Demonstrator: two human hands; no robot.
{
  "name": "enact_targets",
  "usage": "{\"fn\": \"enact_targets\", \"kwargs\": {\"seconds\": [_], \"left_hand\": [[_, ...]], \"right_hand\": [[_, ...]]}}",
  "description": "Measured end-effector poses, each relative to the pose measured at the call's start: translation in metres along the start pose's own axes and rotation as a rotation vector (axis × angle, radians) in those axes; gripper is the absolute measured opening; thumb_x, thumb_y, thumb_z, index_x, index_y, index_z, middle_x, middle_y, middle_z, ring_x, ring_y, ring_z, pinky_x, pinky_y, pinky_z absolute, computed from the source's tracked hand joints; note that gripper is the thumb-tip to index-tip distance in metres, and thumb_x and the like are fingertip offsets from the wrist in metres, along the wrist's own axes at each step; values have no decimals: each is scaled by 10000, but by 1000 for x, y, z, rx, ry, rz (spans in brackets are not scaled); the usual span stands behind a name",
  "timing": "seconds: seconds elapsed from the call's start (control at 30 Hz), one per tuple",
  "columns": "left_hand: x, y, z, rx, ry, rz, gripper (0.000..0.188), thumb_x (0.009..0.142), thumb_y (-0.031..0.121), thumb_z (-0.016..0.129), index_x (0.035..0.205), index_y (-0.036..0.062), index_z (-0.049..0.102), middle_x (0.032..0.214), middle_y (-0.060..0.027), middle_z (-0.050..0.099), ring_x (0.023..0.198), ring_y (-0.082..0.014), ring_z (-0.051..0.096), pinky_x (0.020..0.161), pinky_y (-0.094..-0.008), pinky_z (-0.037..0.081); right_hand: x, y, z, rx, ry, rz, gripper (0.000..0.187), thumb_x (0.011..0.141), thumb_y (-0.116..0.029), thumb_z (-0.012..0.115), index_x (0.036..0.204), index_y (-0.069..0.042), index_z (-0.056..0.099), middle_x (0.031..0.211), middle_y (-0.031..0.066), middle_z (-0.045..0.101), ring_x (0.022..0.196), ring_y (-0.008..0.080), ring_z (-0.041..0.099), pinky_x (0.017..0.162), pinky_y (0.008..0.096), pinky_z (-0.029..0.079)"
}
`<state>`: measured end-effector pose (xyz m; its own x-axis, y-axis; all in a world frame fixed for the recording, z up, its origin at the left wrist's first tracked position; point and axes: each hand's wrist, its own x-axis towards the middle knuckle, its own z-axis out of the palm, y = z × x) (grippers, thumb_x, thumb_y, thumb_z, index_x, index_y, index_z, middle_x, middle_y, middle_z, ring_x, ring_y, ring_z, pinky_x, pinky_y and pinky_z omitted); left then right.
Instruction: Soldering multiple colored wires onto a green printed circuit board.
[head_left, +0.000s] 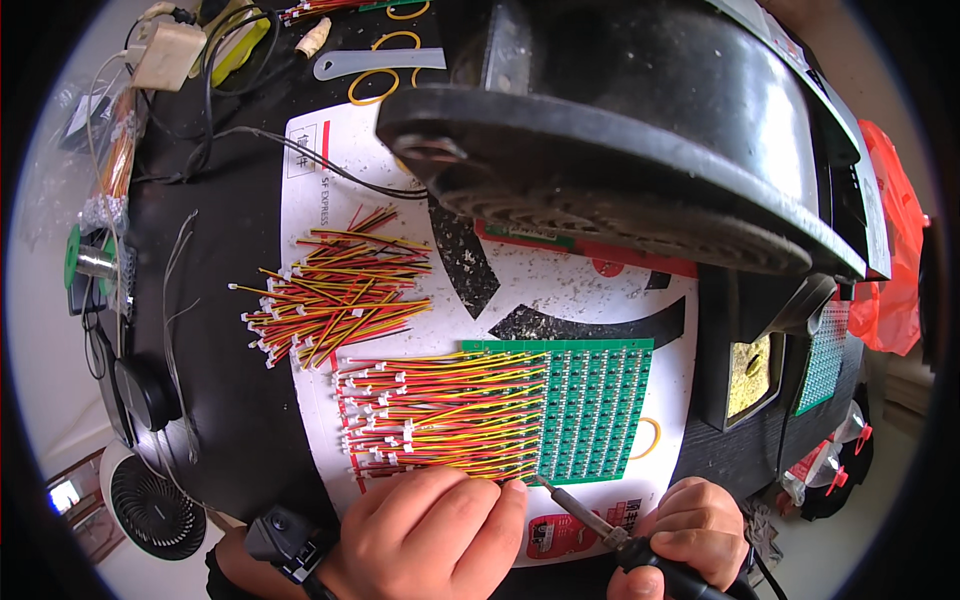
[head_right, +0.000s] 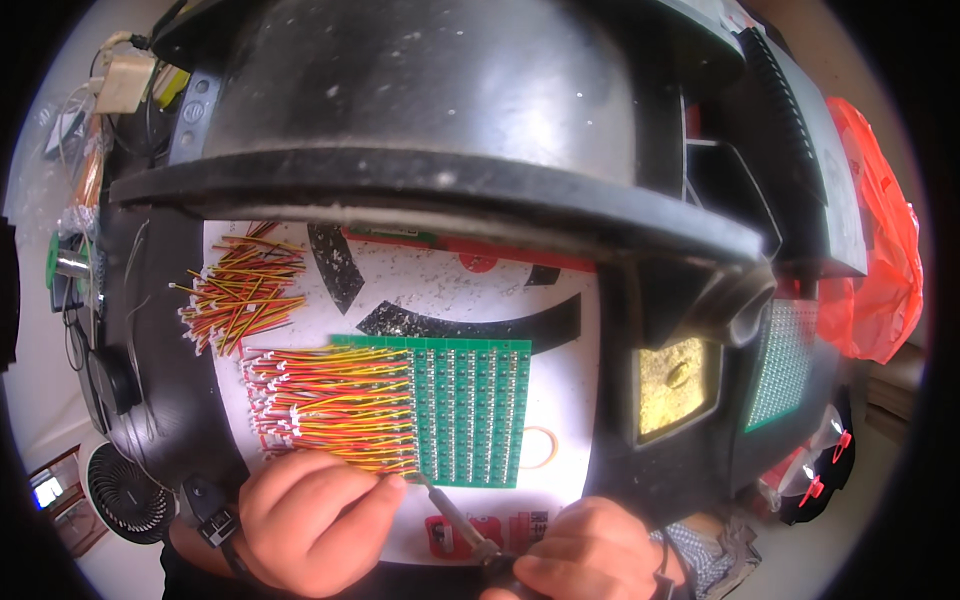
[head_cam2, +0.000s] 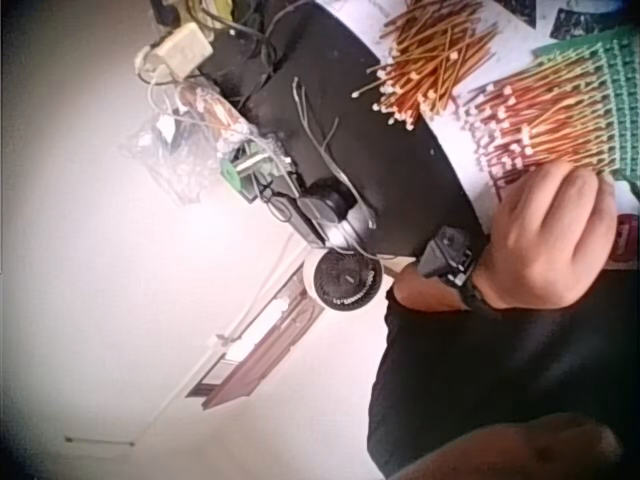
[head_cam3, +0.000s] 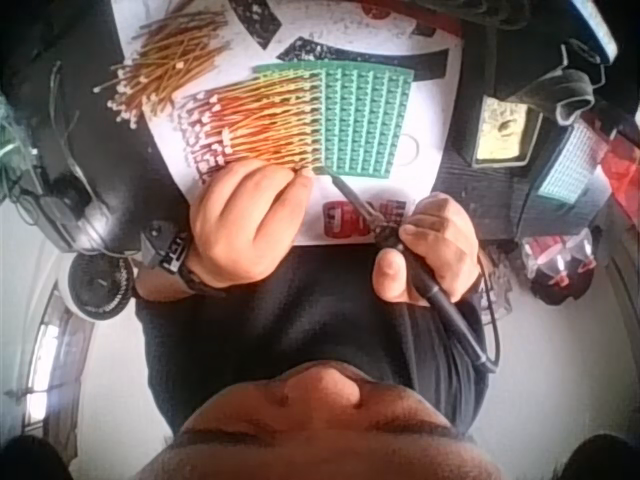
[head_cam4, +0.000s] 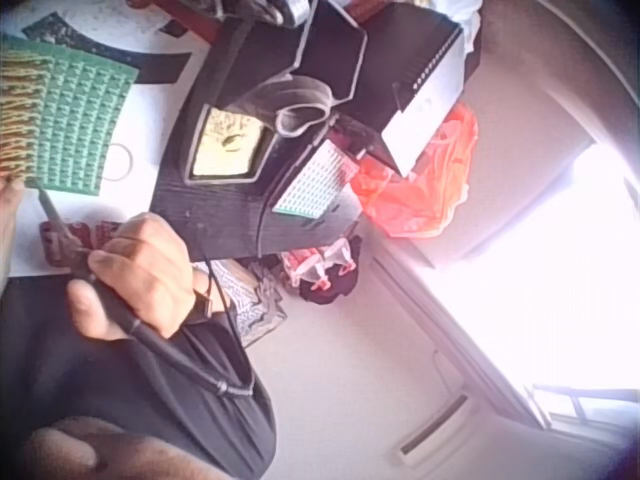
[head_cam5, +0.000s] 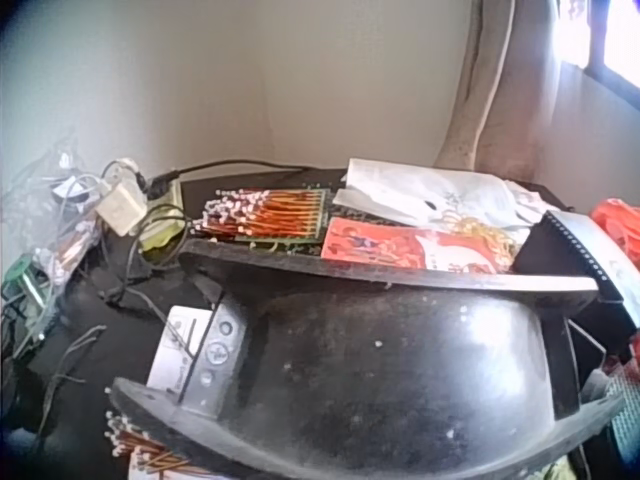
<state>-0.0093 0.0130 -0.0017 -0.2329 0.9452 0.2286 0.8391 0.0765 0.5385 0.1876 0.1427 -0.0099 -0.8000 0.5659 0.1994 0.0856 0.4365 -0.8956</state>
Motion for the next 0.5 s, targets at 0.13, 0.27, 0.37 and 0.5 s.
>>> {"fn": "enact_targets", "kwargs": {"seconds": [0.13, 0.27, 0.37, 0.5], "left_hand": [[0, 2, 1, 8, 6, -6, 105, 795, 11, 659, 881, -38, 691, 803, -113, 612, 719, -264, 618, 650, -326, 541], [-1, 2, 1, 18, -1, 1, 107, 795, 11, 658, 882, -40, 693, 803, -114, 614, 718, -263, 617, 649, -326, 539], [-1, 2, 0, 33, -4, 5, 107, 798, 13, 654, 880, -45, 694, 803, -115, 616, 726, -264, 619, 652, -326, 540], [-1, 2, 1, 24, -4, -2, 104, 805, 13, 649, 875, -50, 693, 799, -119, 616, 739, -265, 621, 657, -324, 542]], "right_hand": [[0, -2, -3, -1, -35, 4, 285, 802, -206, 789, 968, -54, 614, 717, 36, 601, 673, 150, 612, 588, 288, 506], [0, -3, 2, -7, 3, 17, 288, 799, -221, 791, 957, -55, 616, 715, 32, 602, 658, 145, 602, 582, 283, 499], [5, -3, 3, -21, -12, -2, 293, 786, -225, 797, 934, -57, 608, 702, 30, 597, 641, 140, 591, 571, 273, 487], [27, -3, 5, 14, -21, -229, 243, 798, -73, 679, 926, 87, 548, 683, 112, 546, 526, 195, 503, 486, 325, 424]]}}
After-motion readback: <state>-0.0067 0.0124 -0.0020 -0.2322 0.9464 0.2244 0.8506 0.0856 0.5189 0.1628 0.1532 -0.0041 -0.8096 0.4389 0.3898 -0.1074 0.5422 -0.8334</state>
